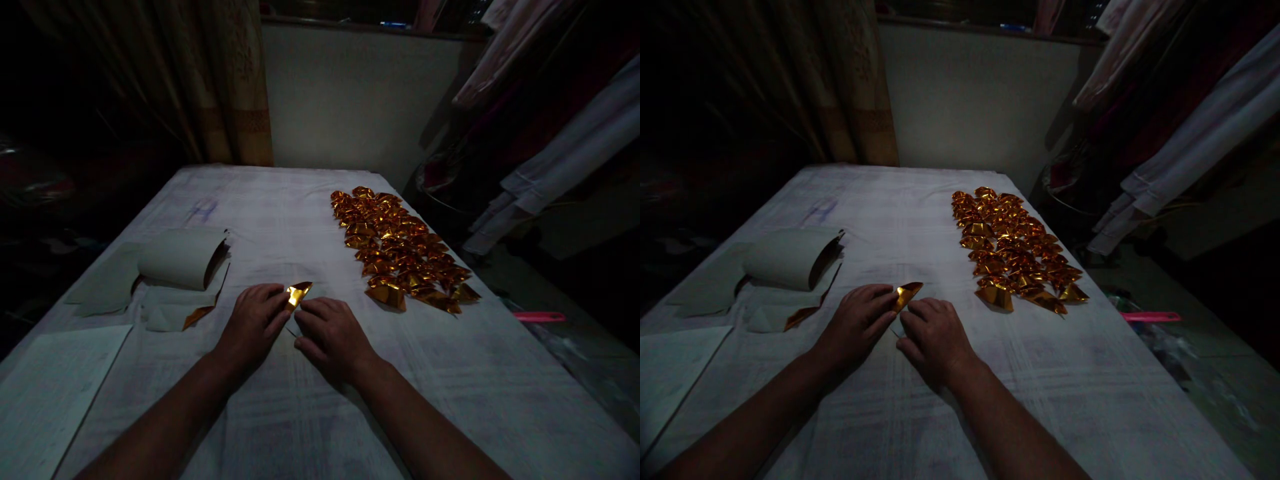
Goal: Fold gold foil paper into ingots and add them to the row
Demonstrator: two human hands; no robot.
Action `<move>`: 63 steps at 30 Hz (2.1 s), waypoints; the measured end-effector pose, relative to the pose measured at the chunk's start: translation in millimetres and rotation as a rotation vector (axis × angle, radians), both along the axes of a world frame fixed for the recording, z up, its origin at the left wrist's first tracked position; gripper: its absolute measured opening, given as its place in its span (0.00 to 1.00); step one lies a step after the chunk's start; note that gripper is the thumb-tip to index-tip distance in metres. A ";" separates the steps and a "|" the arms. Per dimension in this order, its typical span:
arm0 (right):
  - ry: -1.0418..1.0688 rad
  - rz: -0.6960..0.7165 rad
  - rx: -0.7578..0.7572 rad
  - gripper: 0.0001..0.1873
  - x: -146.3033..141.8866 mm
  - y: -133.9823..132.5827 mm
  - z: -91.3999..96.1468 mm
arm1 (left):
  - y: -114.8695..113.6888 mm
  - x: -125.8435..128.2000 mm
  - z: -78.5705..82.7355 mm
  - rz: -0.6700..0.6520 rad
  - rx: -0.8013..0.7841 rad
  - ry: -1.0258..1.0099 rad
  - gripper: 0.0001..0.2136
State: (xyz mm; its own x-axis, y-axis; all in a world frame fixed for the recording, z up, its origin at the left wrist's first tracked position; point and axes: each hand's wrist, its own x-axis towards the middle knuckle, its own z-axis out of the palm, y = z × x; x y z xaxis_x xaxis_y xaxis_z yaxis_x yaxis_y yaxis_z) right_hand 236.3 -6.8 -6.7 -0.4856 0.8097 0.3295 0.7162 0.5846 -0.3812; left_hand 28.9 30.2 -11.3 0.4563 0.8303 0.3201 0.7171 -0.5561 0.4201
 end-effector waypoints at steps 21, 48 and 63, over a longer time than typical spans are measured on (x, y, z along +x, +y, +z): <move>0.078 -0.052 0.018 0.21 -14.7 -4.2 -1.1 | -1.6 -8.9 21.9 -0.187 -0.054 0.118 0.14; 0.205 -0.318 -0.135 0.06 -17.2 6.7 -3.9 | -2.5 -2.8 13.5 -0.119 -0.021 -0.017 0.04; 0.157 -0.341 -0.114 0.07 -20.1 7.6 -2.2 | -4.4 0.6 16.2 -0.100 -0.059 -0.036 0.04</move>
